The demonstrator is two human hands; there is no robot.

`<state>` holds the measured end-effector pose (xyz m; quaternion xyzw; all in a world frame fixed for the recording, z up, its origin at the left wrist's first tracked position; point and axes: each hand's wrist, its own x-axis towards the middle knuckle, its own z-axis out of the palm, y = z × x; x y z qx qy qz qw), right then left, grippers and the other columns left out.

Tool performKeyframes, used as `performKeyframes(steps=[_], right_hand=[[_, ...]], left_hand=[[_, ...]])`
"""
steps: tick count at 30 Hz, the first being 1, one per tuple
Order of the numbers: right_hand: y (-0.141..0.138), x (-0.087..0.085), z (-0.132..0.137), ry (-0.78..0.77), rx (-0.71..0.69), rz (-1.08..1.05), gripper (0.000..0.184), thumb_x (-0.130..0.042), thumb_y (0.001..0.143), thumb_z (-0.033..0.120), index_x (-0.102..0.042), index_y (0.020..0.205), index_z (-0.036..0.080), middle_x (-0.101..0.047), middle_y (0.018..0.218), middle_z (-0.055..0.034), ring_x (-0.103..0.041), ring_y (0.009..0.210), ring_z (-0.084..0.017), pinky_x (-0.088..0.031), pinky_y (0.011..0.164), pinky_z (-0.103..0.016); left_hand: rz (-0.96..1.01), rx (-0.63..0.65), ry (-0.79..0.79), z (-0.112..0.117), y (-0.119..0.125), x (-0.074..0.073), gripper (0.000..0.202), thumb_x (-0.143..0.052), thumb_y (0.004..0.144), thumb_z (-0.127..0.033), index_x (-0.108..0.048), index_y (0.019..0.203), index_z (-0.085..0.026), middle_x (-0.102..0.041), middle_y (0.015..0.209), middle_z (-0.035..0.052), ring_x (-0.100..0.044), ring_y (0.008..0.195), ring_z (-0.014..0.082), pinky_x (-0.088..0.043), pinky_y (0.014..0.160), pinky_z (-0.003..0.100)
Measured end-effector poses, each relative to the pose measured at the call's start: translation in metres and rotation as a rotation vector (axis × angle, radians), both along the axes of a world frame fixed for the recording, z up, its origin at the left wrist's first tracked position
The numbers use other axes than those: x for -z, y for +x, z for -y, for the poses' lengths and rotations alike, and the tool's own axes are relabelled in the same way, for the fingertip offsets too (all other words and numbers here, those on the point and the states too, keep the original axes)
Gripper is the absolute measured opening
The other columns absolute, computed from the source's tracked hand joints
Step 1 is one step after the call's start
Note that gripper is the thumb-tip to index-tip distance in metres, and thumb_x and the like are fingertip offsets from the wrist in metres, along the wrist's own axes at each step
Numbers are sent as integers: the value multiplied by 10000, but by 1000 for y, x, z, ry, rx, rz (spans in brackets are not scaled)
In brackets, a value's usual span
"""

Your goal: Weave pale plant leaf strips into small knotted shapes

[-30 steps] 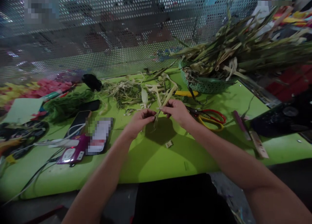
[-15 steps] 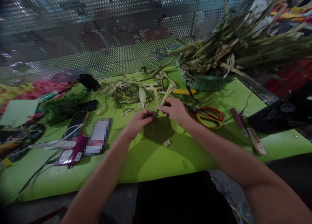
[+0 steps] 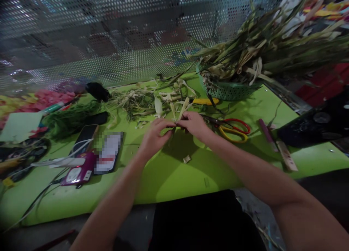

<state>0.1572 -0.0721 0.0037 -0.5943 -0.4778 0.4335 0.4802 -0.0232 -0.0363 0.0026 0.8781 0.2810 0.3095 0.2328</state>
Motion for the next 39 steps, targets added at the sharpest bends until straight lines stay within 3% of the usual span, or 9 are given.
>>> performKeyframes(steps=[7,14,18,20,25,29,33,36,39], right_hand=[[-3,-2,0,-86,-24,0,139,-649,646,190,-558,545,167,-518,475,34,-451,443,-83,-342,454,-230],[-2,-4,0,-109,-65,17,126,-632,641,186,-545,551,174,-523,496,34,-439,458,-84,-331,476,-234],[-2,-5,1,-134,-94,23,67,-607,610,172,-564,559,166,-519,496,39,-427,469,-84,-305,478,-229],[-2,-4,1,-150,-101,20,17,-581,594,157,-595,587,161,-514,499,45,-431,483,-87,-308,490,-228],[-2,2,-1,-136,-136,18,54,-589,587,166,-616,634,162,-562,569,39,-472,549,-98,-358,552,-234],[4,2,-3,-151,-263,32,74,-623,633,206,-635,690,160,-614,628,22,-530,579,-117,-416,603,-260],[12,-10,-2,-104,-434,347,184,-652,650,150,-716,822,158,-707,766,-6,-604,694,-145,-431,673,-268],[15,-19,2,-20,-376,688,132,-649,715,166,-740,809,185,-719,765,-11,-612,705,-163,-387,637,-269],[13,-25,6,43,-298,827,88,-663,759,218,-739,802,208,-726,810,-12,-612,731,-168,-356,619,-267]], left_hand=[[-159,38,131,1,-1,0,247,-531,842,-124,-694,988,-240,-688,986,53,-593,948,204,-430,868,363],[-120,36,58,4,0,-2,169,-560,851,-152,-697,914,-229,-700,916,44,-592,907,202,-425,873,371],[16,23,-146,2,1,2,82,-595,841,-192,-676,841,-202,-672,888,47,-580,881,192,-436,837,350],[148,11,-322,1,2,7,38,-635,819,-224,-651,823,-190,-643,871,37,-572,855,173,-443,794,314],[412,30,-771,-1,5,16,152,-693,783,-297,-603,803,-176,-625,792,-2,-556,758,120,-432,721,247],[499,26,-877,-2,6,16,181,-678,797,-309,-560,799,-171,-670,789,1,-569,730,107,-438,721,239],[455,-43,-807,-5,7,19,150,-658,804,-277,-551,795,-172,-662,725,-7,-595,745,121,-443,749,252],[389,-81,-761,-8,7,22,112,-655,792,-251,-582,802,-167,-653,734,-5,-595,725,125,-448,735,262],[336,-103,-731,-9,7,24,91,-663,767,-221,-612,816,-163,-649,749,0,-594,724,127,-450,727,265]])
